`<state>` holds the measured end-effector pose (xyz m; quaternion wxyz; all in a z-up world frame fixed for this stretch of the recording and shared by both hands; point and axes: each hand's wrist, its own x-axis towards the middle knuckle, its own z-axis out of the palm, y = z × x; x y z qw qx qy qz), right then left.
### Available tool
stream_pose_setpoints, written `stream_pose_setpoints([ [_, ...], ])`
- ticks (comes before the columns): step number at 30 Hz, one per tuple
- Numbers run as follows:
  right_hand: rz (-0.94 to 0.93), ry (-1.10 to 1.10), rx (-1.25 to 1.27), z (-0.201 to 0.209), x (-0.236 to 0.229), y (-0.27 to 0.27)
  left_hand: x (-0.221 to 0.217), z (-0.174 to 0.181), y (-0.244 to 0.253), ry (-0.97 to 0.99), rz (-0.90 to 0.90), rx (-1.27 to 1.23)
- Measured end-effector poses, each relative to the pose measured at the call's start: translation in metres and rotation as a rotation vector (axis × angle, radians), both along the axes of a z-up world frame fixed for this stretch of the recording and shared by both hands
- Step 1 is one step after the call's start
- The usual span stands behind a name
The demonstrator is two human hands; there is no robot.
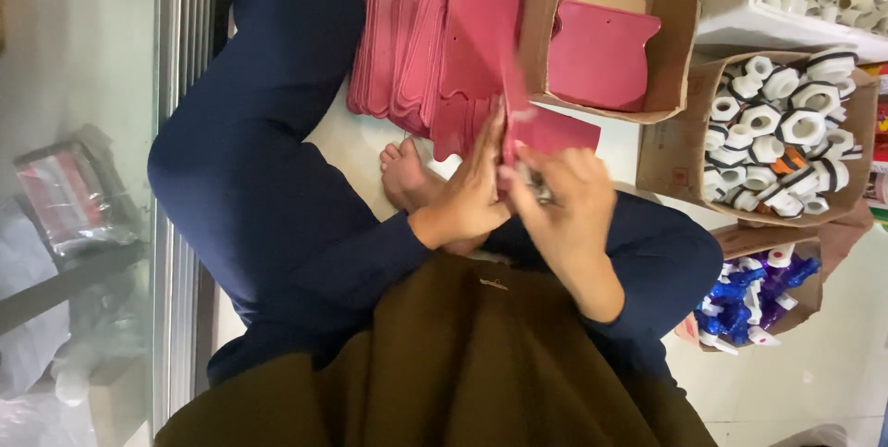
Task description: The person sits on the floor and wipes pink plastic parts with a cloth. They pick up each part from a stack, wipe it, and place it into a cardboard box. The process is repeated for multiple parts.
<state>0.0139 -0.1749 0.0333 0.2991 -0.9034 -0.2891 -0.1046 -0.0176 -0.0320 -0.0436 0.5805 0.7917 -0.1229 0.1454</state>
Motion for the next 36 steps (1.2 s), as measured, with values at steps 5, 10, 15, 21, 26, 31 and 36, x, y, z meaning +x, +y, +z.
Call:
stream_pose_setpoints([
  [5, -0.066, 0.484, 0.409, -0.021, 0.009, 0.012, 0.009, -0.093, -0.012, 0.322, -0.256, -0.886],
  [10, -0.403, 0.556, 1.006, -0.034, 0.035, 0.001, 0.018, -0.073, 0.007, 0.592, -0.106, -1.154],
  [15, -0.091, 0.281, 0.585, -0.059, 0.003, 0.031, 0.02, -0.004, 0.009, 0.704, -0.022, -1.505],
  [21, 0.112, -0.076, -0.173, -0.085, 0.02, 0.028, 0.027, 0.002, 0.027, 0.75, -0.247, -1.509],
  [26, -0.205, -0.05, -0.041, -0.082, 0.033, 0.021, 0.028, 0.029, 0.022, 0.887, -0.142, -1.444],
  [31, -0.037, -0.202, -0.133, -0.105, -0.004, 0.035, 0.025, -0.005, 0.021, 0.864, -0.151, -1.363],
  [36, 0.075, -0.247, -0.128, -0.078, 0.024, 0.029, 0.023, -0.012, 0.025, 0.866, -0.147, -1.332],
])
